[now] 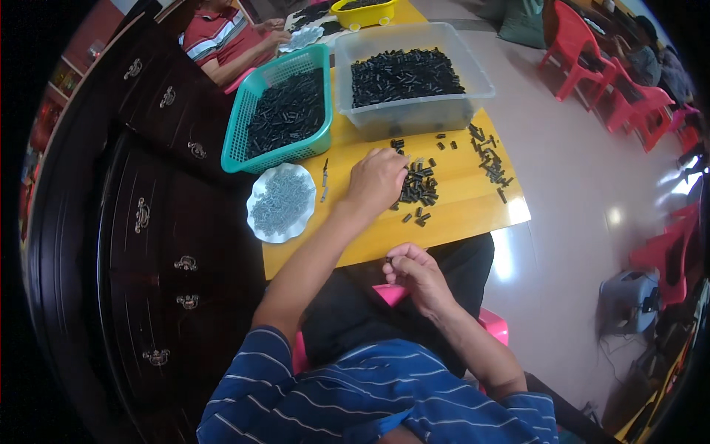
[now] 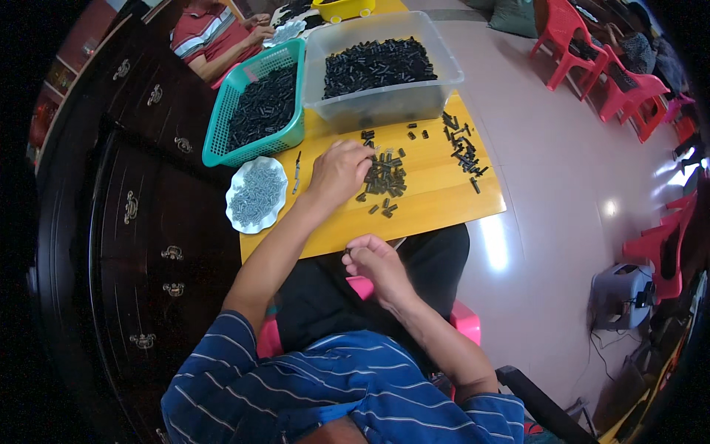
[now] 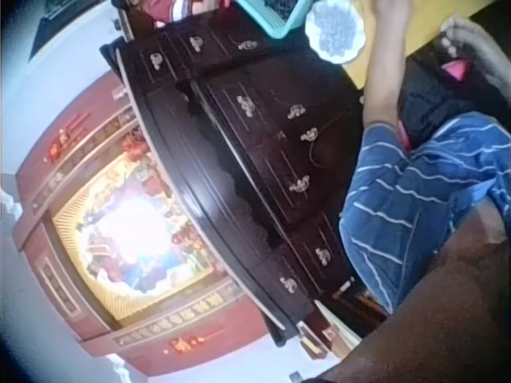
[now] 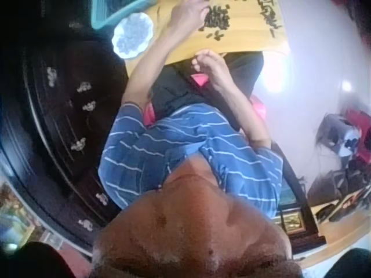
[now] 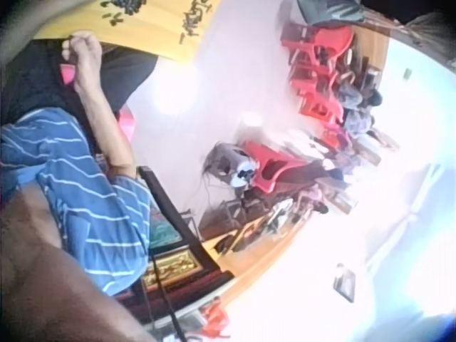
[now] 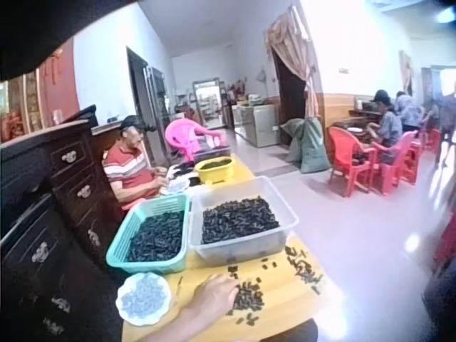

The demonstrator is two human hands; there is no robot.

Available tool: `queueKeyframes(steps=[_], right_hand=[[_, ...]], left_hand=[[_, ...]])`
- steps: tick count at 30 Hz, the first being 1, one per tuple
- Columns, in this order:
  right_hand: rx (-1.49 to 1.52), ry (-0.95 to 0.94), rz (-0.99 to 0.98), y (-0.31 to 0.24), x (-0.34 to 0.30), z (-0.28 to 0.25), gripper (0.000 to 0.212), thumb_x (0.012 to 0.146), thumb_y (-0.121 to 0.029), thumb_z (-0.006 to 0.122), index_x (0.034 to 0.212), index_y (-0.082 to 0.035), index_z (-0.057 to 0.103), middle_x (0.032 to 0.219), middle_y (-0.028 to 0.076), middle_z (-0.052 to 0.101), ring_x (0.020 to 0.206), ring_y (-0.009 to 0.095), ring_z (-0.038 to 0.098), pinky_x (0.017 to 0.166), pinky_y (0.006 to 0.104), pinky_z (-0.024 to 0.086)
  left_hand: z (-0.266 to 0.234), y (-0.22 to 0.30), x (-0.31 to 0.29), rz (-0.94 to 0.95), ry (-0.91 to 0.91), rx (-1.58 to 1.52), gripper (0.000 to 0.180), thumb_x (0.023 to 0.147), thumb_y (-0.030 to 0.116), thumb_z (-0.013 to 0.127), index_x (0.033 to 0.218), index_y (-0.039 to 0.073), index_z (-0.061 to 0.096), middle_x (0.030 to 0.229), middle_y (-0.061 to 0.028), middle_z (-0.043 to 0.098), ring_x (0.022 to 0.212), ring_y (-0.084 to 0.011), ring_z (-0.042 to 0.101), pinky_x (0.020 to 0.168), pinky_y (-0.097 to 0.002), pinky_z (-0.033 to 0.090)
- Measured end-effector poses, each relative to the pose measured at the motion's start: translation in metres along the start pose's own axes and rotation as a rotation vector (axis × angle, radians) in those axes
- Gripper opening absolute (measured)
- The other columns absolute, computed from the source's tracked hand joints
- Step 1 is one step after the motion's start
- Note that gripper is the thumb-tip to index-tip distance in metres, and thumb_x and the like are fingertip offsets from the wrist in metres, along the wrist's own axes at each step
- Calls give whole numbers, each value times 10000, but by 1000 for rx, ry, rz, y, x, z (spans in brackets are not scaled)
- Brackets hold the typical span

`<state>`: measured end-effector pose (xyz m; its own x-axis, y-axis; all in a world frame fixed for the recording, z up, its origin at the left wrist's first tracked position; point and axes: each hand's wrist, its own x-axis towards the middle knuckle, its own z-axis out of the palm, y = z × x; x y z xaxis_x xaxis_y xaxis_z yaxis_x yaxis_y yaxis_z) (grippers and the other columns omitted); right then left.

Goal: The person picks up black plastic cylinders and small metal pins from containers on a table, joins them together by hand, and places the assembled units into a red bag.

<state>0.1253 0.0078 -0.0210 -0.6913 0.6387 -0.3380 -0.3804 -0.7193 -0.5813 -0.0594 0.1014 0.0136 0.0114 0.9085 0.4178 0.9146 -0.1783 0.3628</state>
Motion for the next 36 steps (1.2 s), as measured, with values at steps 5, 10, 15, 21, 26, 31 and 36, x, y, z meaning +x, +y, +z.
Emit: queueKeyframes(steps=[5,10,15,21,26,31,36], right_hand=[[5,-19,17,0,0,-2,113,954,-82,613,1056,-37,629,892,70,679,780,131,624,761,273,518],[16,-29,6,2,0,-4,125,949,-87,605,1060,-30,605,908,75,682,762,111,624,733,233,520],[13,-36,5,3,1,-7,129,957,-100,604,1070,-38,609,918,66,687,759,97,623,723,218,515],[33,-55,13,3,1,-8,133,971,-108,598,1088,-46,607,925,56,688,768,90,620,726,213,511],[27,-49,14,1,0,-8,130,974,-106,596,1088,-44,606,931,58,688,775,90,619,730,212,512],[27,-62,14,2,1,-6,126,975,-104,595,1086,-44,607,934,59,689,777,91,621,733,214,513],[24,-60,-7,1,3,-5,118,973,-105,599,1078,-53,612,921,51,689,763,90,621,731,219,517]], left_hand=[[28,-14,44,68,-92,110,127,830,106,688,931,78,758,934,-92,695,956,-311,643,852,-418,527],[43,-22,59,93,-223,161,131,822,144,694,920,119,777,917,-86,699,940,-311,640,858,-422,527],[47,-23,68,70,-315,180,112,816,164,695,880,131,781,925,-88,710,954,-309,649,868,-430,527],[52,-27,68,61,-325,165,103,817,167,691,852,119,775,898,-114,720,917,-328,673,831,-460,536],[54,-21,69,71,-290,187,90,813,163,696,834,116,769,895,-130,719,902,-338,678,809,-476,539],[56,-24,70,102,-274,319,109,819,130,644,819,62,729,860,-153,709,888,-352,676,789,-498,542],[44,-19,72,134,-213,245,98,813,117,611,807,56,687,822,-163,692,846,-366,663,748,-497,535]])
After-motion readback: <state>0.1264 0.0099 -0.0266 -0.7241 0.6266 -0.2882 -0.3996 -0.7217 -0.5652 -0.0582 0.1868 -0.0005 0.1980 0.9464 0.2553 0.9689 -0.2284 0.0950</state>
